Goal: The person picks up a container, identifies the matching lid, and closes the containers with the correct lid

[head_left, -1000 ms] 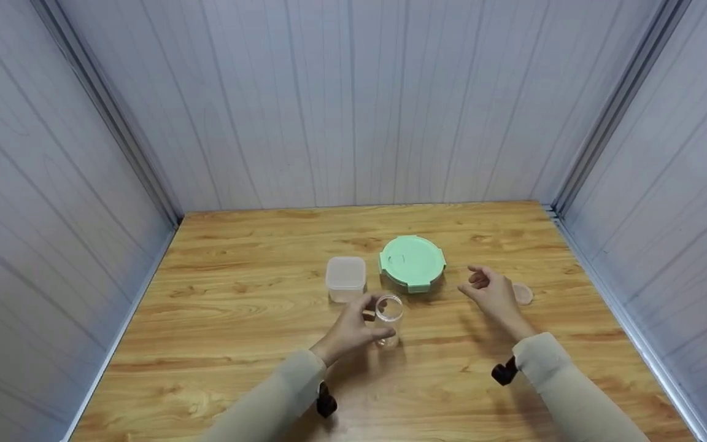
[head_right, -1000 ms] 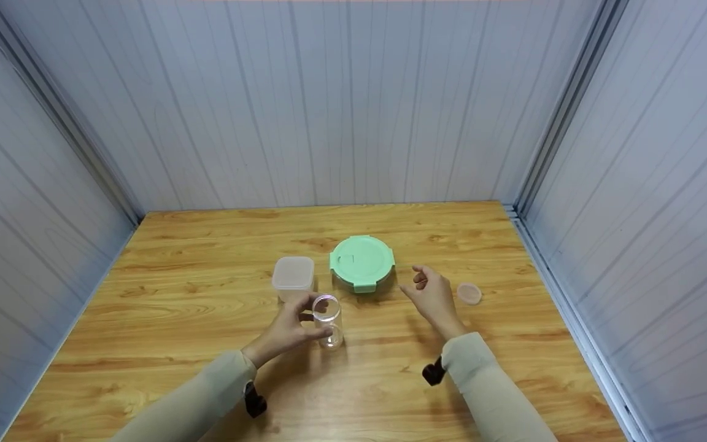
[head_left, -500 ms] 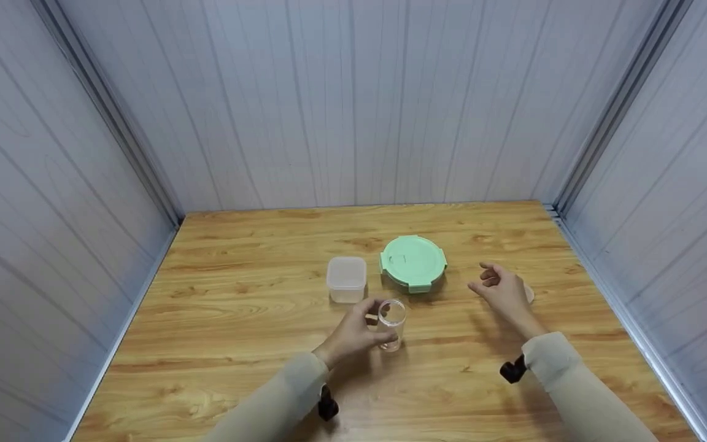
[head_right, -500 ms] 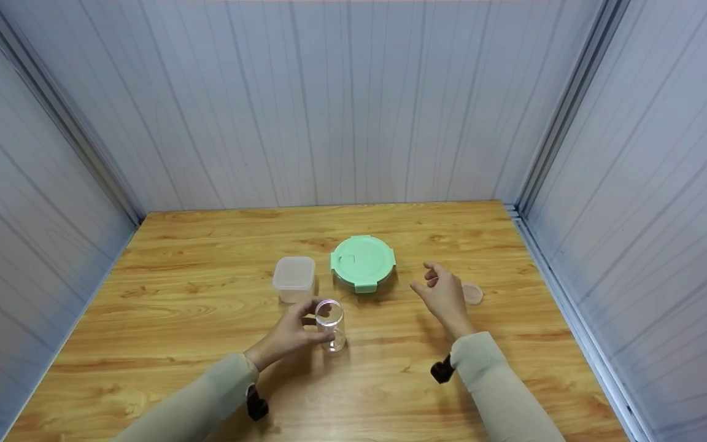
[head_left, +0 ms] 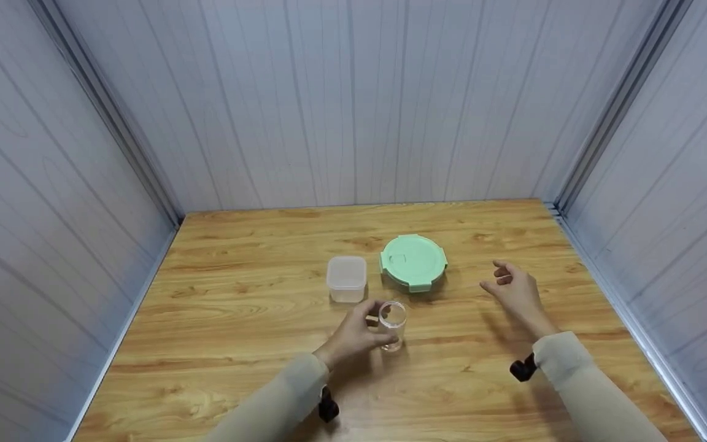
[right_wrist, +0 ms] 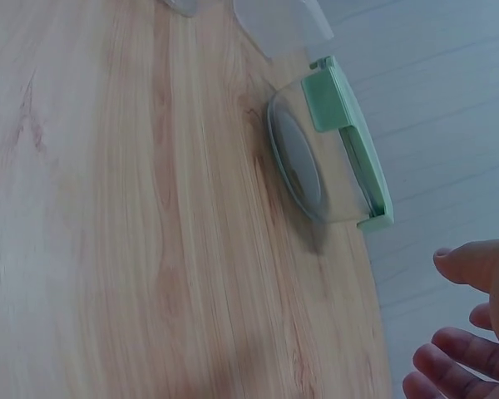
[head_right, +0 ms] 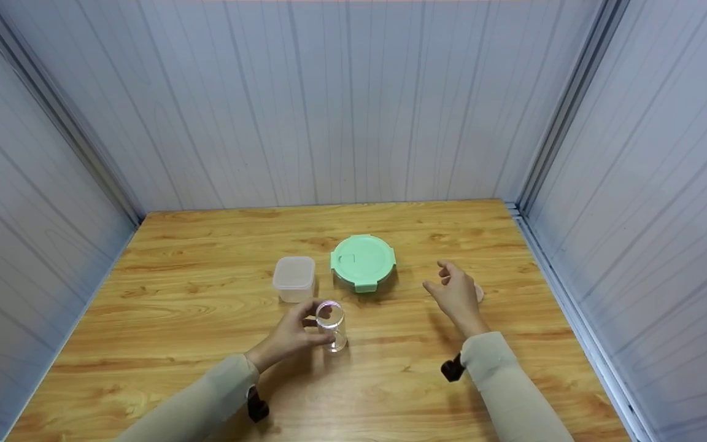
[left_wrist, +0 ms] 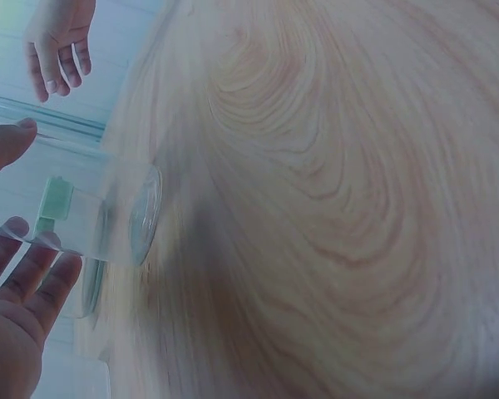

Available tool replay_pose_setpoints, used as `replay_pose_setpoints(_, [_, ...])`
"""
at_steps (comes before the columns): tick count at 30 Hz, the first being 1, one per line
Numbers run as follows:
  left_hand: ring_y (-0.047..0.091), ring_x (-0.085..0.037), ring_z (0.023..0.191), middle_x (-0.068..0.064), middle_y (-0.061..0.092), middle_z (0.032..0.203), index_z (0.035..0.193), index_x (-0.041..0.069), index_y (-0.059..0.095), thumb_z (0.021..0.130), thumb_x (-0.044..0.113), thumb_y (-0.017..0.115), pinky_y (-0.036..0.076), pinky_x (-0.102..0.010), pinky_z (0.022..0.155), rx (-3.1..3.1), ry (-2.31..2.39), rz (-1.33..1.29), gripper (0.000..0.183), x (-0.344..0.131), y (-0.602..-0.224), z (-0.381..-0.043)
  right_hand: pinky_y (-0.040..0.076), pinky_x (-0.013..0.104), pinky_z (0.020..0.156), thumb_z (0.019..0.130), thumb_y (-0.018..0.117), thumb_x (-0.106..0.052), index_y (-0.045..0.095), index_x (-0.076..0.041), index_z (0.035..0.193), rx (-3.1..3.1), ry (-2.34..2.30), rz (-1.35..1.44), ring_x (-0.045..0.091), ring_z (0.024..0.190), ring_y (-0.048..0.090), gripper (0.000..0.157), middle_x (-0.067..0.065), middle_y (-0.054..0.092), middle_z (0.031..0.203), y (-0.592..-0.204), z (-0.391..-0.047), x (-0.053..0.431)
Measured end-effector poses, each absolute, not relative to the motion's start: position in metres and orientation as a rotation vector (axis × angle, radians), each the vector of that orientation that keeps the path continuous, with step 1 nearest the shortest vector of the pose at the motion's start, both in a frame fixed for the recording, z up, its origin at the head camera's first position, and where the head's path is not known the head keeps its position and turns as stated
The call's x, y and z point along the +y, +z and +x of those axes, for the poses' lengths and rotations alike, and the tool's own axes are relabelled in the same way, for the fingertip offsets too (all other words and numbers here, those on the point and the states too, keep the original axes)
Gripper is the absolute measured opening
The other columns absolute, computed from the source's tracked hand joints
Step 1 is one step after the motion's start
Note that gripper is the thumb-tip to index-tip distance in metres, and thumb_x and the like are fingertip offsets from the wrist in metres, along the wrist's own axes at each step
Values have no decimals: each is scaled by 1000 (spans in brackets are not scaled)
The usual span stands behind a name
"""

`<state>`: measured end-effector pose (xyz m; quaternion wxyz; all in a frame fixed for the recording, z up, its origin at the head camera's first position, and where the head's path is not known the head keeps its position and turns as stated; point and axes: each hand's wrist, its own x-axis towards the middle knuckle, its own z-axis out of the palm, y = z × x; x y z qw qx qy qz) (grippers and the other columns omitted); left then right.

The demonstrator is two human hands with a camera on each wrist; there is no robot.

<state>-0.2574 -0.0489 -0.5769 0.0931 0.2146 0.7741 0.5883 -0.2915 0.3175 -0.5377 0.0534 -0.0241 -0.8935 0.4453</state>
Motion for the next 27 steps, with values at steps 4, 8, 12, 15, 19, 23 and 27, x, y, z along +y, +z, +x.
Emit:
replay_pose_setpoints(4, [67,-36,120,-24,69,130,137,-7,59,85,3,90,54,-63,111,2285,1754,617,61,-49,-577,-258,58,52,100,103,75,-19,50,4,157,-2720,1366,-75,44,126,62,64,32,59,142,-539,-291,324])
replay_pose_setpoints(8, [68,-31,115,-22,68,128,133,-7,60,84,4,91,57,-56,108,2288,1726,600,58,-49,-575,-259,56,56,104,104,75,-20,48,4,159,-2736,1358,-75,47,131,59,66,33,57,146,-539,-291,331])
replay_pose_setpoints(12, [66,-25,110,-16,66,125,127,-3,60,84,6,92,60,-45,101,2316,1673,588,55,-49,-570,-260,53,60,109,104,74,-23,44,3,161,-2757,1369,-84,48,137,55,69,33,53,152,-540,-290,338])
replay_pose_setpoints(15, [65,-23,109,-16,66,125,126,-2,60,82,5,92,59,-41,99,2317,1660,573,55,-48,-569,-261,50,62,113,104,75,-29,40,1,164,-2769,1420,-95,50,142,49,76,32,47,159,-542,-291,343])
replay_pose_setpoints(19, [64,-24,109,-16,66,125,127,-1,60,82,6,93,58,-41,99,2320,1642,572,56,-48,-568,-262,47,63,116,104,75,-33,34,-1,168,-2782,1482,-89,50,147,44,83,31,40,166,-543,-291,351])
replay_pose_setpoints(23, [63,-26,111,-18,66,127,131,-1,60,81,6,93,57,-42,100,2317,1628,579,60,-49,-566,-263,47,63,117,104,75,-30,29,-2,170,-2792,1507,-78,49,151,40,86,30,35,169,-544,-292,357])
replay_pose_setpoints(27, [63,-28,113,-18,65,129,135,-1,59,81,6,93,57,-42,101,2293,1627,562,64,-50,-566,-263,48,64,116,104,75,-27,29,2,169,-2809,1463,-69,52,152,40,85,33,34,169,-546,-294,363])
